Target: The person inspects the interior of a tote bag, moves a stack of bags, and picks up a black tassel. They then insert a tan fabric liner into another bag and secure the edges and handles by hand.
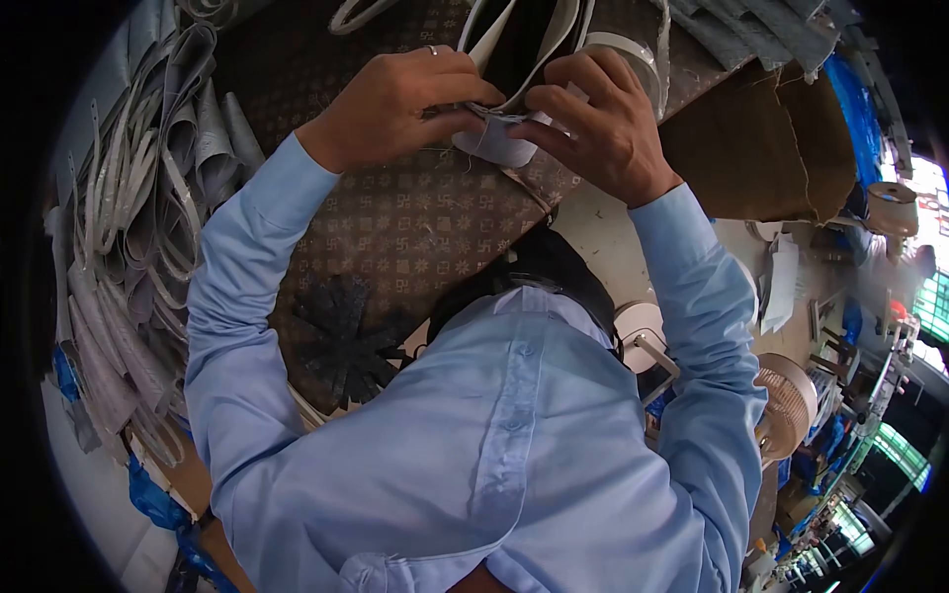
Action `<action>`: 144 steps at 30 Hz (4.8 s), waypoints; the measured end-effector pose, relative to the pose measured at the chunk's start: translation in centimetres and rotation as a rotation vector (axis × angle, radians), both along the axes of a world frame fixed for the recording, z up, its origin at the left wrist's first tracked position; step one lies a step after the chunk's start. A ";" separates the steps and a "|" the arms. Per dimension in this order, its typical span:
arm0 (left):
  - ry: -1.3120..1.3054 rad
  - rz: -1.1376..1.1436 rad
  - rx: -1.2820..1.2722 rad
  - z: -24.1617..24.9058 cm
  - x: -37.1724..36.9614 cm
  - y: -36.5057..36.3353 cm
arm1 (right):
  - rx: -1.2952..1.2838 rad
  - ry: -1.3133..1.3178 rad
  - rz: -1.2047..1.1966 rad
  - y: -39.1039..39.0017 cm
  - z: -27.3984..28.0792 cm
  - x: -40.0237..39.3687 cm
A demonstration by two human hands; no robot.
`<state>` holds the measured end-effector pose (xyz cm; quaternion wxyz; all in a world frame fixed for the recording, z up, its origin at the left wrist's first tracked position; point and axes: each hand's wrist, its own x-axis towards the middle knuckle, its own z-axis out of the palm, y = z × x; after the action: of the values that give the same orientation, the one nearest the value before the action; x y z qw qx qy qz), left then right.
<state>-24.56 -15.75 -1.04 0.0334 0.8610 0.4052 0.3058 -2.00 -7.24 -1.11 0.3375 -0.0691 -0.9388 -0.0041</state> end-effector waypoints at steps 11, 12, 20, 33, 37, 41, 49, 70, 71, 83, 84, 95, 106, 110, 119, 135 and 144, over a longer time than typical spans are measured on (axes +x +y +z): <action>0.326 -0.035 0.250 1.1 0.7 1.1 | -0.044 -0.031 0.040 -0.5 0.1 -0.2; 0.334 -0.040 0.206 1.0 0.8 1.1 | -0.020 -0.046 0.031 -0.9 0.1 0.1; 0.305 -0.104 0.119 0.9 0.6 1.8 | 0.004 0.009 -0.052 -1.2 -0.5 0.4; 0.075 -0.128 0.103 0.2 1.4 1.6 | -0.187 0.089 -0.038 -0.6 -1.1 0.3; 0.039 -0.052 0.118 0.2 2.1 1.0 | -0.232 0.118 -0.055 -0.8 -1.1 0.2; -0.076 0.010 0.191 -1.3 3.3 0.3 | -0.276 0.112 -0.028 -0.7 -0.8 0.6; -0.154 0.093 0.247 -2.0 4.2 -0.4 | -0.358 0.023 0.009 -0.7 0.1 1.1; 0.067 0.004 0.035 1.8 1.3 -1.3 | -0.400 -0.056 -0.014 -1.7 2.4 0.6; 0.073 0.006 0.076 2.1 1.5 -1.5 | -0.390 -0.026 -0.043 -2.1 2.2 0.6; 0.315 0.110 -0.007 3.2 2.1 -4.8 | -0.617 0.260 0.154 -4.1 1.1 1.4; 0.342 0.148 -0.061 4.2 1.6 -5.6 | -0.589 0.298 0.090 -2.9 1.0 3.1; -1.032 1.078 -0.429 4.1 -0.8 -10.2 | -1.209 0.232 0.140 13.5 -5.3 -0.3; -0.719 1.595 -0.488 2.8 -6.4 -1.9 | -1.284 -0.006 0.391 17.8 -6.5 1.1; -0.530 1.602 -0.707 4.7 -5.2 -0.2 | -1.386 -0.078 0.432 18.1 -8.4 3.7; 0.188 0.670 -0.311 9.4 11.2 13.9 | -1.357 -0.066 0.424 17.1 -8.1 3.5; 0.052 0.500 -0.495 6.7 10.9 14.6 | -1.293 0.184 0.378 15.3 -8.8 3.1; 0.111 0.385 -0.572 6.4 9.3 15.5 | -1.296 0.145 0.377 15.8 -8.6 3.4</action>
<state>-15.29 -0.25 5.34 0.1927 0.7399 0.6306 0.1332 1.37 8.54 -9.67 0.2851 -0.0924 -0.7227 0.6229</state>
